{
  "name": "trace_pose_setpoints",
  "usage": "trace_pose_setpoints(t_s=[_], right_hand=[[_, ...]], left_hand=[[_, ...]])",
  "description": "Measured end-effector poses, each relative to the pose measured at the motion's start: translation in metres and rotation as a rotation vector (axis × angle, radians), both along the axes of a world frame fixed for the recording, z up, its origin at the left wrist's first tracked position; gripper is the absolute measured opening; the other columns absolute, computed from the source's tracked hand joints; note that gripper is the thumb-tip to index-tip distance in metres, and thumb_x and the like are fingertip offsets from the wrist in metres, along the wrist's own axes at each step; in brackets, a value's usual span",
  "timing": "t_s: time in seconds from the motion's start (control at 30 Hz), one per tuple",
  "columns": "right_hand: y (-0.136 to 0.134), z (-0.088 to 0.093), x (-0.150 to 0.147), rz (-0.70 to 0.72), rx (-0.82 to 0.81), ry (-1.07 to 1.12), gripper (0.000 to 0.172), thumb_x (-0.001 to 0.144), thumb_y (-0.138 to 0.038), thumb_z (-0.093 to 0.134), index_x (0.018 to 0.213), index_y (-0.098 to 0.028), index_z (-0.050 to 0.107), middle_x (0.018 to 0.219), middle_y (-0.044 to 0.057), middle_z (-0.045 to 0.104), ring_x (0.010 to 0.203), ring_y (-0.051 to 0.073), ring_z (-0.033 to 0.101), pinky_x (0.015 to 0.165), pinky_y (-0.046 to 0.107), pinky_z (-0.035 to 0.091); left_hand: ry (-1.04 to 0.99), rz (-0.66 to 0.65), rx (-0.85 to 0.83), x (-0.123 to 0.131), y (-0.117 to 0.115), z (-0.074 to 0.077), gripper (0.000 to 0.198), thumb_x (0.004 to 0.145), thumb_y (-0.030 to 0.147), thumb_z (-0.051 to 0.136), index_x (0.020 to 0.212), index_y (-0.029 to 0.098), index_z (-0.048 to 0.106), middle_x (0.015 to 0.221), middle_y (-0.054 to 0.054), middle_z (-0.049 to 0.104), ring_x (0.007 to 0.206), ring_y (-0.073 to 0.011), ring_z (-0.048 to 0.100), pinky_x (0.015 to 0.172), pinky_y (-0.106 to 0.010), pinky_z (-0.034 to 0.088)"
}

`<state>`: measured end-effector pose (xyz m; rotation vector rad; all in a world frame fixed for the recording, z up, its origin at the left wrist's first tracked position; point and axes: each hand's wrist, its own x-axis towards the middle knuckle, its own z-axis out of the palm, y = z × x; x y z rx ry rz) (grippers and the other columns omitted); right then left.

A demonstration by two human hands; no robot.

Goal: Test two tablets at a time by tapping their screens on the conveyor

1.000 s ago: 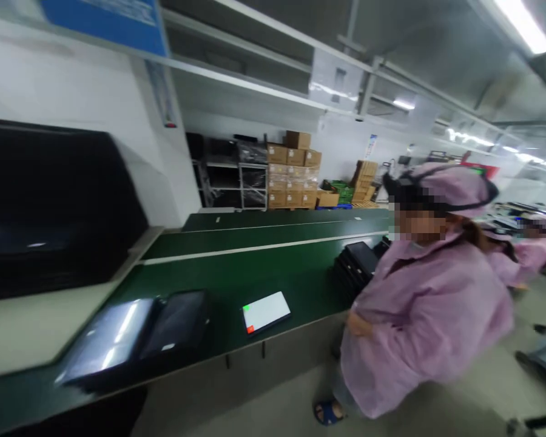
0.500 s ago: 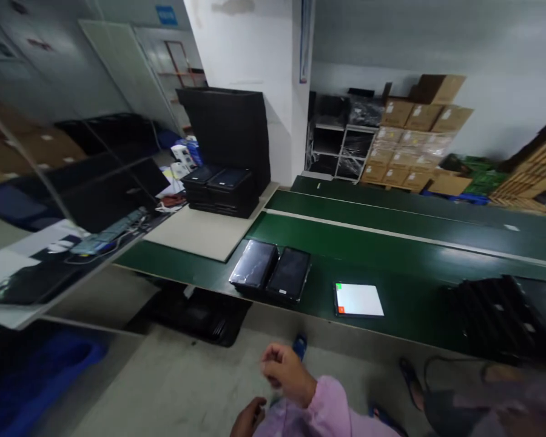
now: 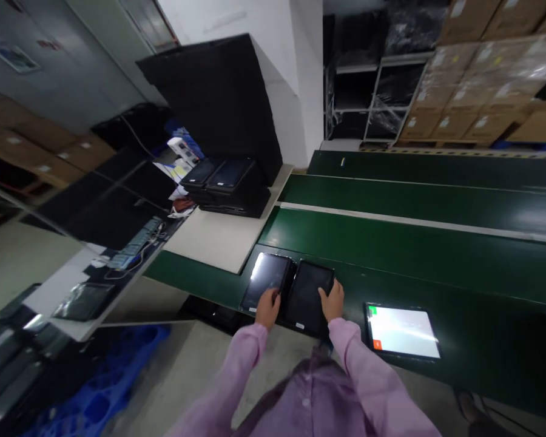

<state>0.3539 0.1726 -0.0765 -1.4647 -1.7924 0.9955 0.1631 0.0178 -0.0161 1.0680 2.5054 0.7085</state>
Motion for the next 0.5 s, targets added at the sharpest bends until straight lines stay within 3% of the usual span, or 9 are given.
trace_pose_setpoints(t_s=[0.1, 0.2, 0.37, 0.5], right_hand=[[-0.002, -0.01, -0.008, -0.009, 0.012, -0.035, 0.067, 0.09, -0.047, 0.055, 0.144, -0.008, 0.048, 0.143, 0.025, 0.053, 0.134, 0.038, 0.047, 0.115, 0.053, 0.036], [-0.009, -0.011, -0.005, 0.002, 0.007, -0.053, 0.065, 0.094, -0.047, 0.053, 0.148, -0.011, 0.046, 0.145, 0.023, 0.052, 0.134, 0.035, 0.047, 0.114, 0.05, 0.038], [-0.016, 0.001, -0.013, -0.011, -0.03, -0.089, 0.063, 0.093, -0.039, 0.058, 0.15, -0.013, 0.046, 0.145, 0.02, 0.053, 0.135, 0.032, 0.049, 0.116, 0.047, 0.04], [-0.023, 0.002, -0.006, -0.093, -0.018, -0.052, 0.061, 0.094, -0.039, 0.058, 0.149, -0.016, 0.047, 0.143, 0.018, 0.056, 0.133, 0.031, 0.052, 0.114, 0.049, 0.042]], left_hand=[[0.066, -0.029, -0.124, -0.039, 0.069, 0.012, 0.033, 0.094, 0.031, 0.054, 0.118, 0.012, 0.064, 0.121, -0.019, 0.07, 0.119, -0.028, 0.065, 0.106, -0.04, 0.049], [0.074, -0.056, -0.242, -0.059, 0.108, 0.01, 0.038, 0.093, 0.039, 0.056, 0.114, 0.008, 0.062, 0.119, -0.027, 0.069, 0.113, -0.0361, 0.067, 0.099, -0.048, 0.05], [0.189, -0.177, -0.497, -0.068, 0.127, 0.009, 0.051, 0.096, 0.049, 0.045, 0.12, 0.006, 0.057, 0.114, -0.028, 0.071, 0.105, -0.0396, 0.071, 0.089, -0.048, 0.052], [0.197, -0.222, -0.564, -0.073, 0.133, 0.012, 0.052, 0.093, 0.052, 0.042, 0.115, 0.008, 0.058, 0.112, -0.027, 0.072, 0.103, -0.0406, 0.072, 0.086, -0.048, 0.053]])
